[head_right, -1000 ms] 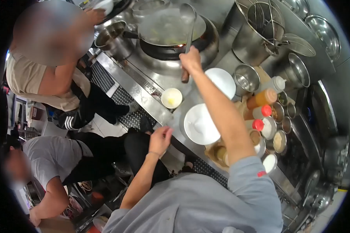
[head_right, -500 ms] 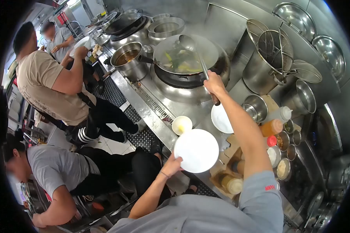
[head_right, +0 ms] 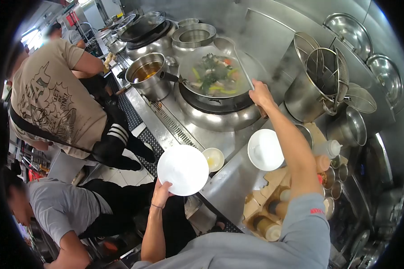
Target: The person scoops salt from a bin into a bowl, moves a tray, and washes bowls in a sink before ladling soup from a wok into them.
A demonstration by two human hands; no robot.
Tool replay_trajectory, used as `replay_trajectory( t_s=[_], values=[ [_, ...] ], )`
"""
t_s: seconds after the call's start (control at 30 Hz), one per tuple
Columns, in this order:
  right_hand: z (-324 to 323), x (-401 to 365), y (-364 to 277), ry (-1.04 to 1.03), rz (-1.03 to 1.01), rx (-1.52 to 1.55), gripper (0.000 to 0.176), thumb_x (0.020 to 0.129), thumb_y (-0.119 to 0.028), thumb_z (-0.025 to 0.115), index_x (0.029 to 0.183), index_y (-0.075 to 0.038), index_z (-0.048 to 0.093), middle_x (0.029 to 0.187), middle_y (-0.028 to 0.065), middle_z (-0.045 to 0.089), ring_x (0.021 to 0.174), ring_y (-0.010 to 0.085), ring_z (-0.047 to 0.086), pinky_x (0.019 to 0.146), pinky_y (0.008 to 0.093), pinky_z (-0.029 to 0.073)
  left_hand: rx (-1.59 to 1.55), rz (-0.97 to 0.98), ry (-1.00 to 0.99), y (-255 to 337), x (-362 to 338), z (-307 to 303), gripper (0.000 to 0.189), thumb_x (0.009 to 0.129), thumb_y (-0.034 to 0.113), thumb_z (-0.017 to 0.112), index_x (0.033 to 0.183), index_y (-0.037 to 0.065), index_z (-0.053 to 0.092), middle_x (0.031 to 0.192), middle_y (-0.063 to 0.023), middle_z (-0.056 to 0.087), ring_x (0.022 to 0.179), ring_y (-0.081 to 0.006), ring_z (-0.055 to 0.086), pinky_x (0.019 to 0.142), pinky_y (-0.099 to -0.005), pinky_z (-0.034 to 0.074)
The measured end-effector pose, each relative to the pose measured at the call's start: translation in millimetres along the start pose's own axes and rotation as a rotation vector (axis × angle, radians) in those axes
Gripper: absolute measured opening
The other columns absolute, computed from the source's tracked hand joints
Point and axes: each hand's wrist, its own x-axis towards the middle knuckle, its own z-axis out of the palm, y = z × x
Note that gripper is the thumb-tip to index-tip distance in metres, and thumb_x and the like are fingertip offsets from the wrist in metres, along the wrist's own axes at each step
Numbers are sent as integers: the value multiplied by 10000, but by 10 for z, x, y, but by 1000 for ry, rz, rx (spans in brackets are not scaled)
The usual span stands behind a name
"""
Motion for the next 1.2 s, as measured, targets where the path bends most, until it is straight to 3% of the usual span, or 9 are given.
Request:
replay_trajectory(
  t_s=[0.13,0.33,0.47,0.57,0.67,0.77,0.9,1.0,1.2],
  values=[
    [35,19,35,-34,39,40,589,823,-86,568,1380,14,402,1004,290,645,844,393,661,773,428,522,-78,-14,42,-86,-71,-77,613,804,43,437,1399,15,295,1247,-180,515,1051,-266,598,729,-344,579],
    [-111,-65,176,-126,45,-36,614,847,-80,573,1418,-2,362,920,254,661,683,309,666,640,395,539,-62,-45,48,-142,-28,-226,617,815,52,439,1411,23,282,1262,-186,506,1068,-298,598,769,-407,580],
    [-74,6,193,-290,204,403,361,882,-61,571,1224,41,513,743,114,568,531,151,543,445,302,454,-116,-72,37,-188,53,-284,607,819,37,434,1407,16,284,1270,-195,505,1076,-330,600,790,-453,586],
    [-152,94,193,-447,264,771,59,905,-37,553,864,-9,522,710,34,494,521,91,484,399,247,393,-96,-52,59,-229,58,-311,630,816,64,440,1424,31,279,1253,-178,521,999,-258,635,687,-333,593],
    [-292,90,189,-546,295,832,31,901,-43,548,908,-44,517,731,9,502,518,56,458,390,200,356,-134,-48,56,-290,48,-358,623,813,47,433,1419,27,291,1244,-179,530,1012,-261,630,701,-337,592],
    [-353,71,110,-565,329,879,66,913,-58,549,865,-30,514,730,25,511,522,65,460,401,217,360,-163,-47,39,-316,82,-393,580,825,22,425,1390,-7,298,1260,-197,512,1061,-323,610,781,-436,591],
    [-407,81,98,-613,329,927,102,912,-66,564,838,-42,497,717,23,514,520,74,469,401,229,366,-141,38,25,-495,194,-496,575,823,19,425,1384,-15,306,1259,-194,513,1049,-307,614,774,-409,592],
    [-456,63,128,-597,303,822,112,900,-69,572,997,-14,567,706,15,520,513,75,472,392,235,367,-106,19,31,-377,164,-458,578,820,19,422,1386,-17,313,1251,-188,519,1046,-296,615,768,-393,592],
    [-645,-151,103,-377,74,166,568,860,-41,572,1407,-38,419,677,14,511,467,83,465,376,265,390,-59,29,47,-250,55,-417,592,806,28,434,1389,-6,334,1229,-171,535,1024,-272,620,734,-372,594]
  ],
)
